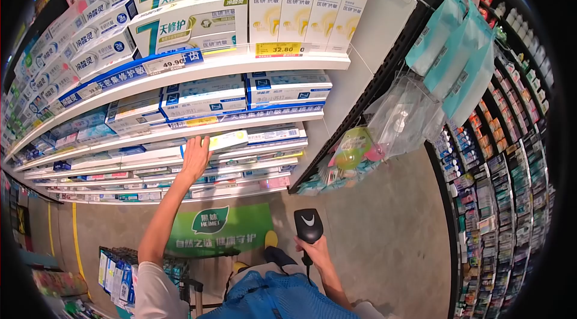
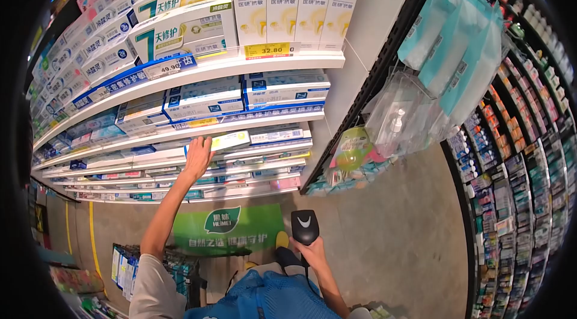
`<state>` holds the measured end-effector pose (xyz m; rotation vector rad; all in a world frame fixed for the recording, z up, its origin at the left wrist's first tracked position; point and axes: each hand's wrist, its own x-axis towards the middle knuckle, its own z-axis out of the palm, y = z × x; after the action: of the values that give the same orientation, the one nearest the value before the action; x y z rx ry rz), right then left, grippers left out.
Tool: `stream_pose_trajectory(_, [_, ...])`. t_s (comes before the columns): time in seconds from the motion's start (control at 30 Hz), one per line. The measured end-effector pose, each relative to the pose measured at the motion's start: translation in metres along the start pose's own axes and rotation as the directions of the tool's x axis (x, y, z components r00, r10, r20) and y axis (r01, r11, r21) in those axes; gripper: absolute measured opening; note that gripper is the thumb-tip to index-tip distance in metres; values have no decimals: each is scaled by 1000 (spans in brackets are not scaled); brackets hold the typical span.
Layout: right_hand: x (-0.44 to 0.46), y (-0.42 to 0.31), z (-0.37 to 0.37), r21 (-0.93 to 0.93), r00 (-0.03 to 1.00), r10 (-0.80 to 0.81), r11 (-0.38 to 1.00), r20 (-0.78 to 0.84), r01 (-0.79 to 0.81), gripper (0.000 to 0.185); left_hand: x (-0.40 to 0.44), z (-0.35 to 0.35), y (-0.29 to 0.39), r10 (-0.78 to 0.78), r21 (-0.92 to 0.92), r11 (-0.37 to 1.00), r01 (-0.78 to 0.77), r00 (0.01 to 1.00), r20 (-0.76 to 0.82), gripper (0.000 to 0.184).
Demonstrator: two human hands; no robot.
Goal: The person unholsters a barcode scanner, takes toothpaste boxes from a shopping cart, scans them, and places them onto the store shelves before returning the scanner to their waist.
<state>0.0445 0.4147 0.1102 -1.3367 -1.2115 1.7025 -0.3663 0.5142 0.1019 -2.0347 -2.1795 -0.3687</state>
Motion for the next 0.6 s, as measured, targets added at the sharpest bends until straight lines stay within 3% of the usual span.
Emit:
stream_pose_trajectory(0.1, [-6, 0, -2, 9, 999, -19, 1000, -44, 19, 12, 11, 22, -22, 27, 53, 998, -20, 992, -120, 45])
stream_pose_trajectory(0.13, [-8, 0, -2, 8, 999, -23, 1000, -44, 23, 12, 13, 28, -27, -7, 67, 998, 11, 999, -52, 47])
stream_pose_trajectory(0.3, [-11, 7, -6, 9, 996, -26, 1000, -87, 27, 12, 14, 56, -42, 40, 89, 995, -33, 996, -77, 47])
stream_pose_trajectory(0.43, [-10, 6, -6, 31, 996, 23, 999, -91, -20, 14, 18, 68, -43, -49, 41, 998, 47, 997, 56, 40])
stream_pose_trajectory(0.53, [-9, 1, -2, 37, 993, 59, 998, -101, -56, 14, 15, 72, -33, -66, 74, 995, 68, 997, -27, 38])
stream_pose_trajectory(0.6, [-6, 0, 0, 37, 992, 72, 997, -103, -69, 12, 12, 71, -21, -75, 117, 988, 103, 973, -219, 37])
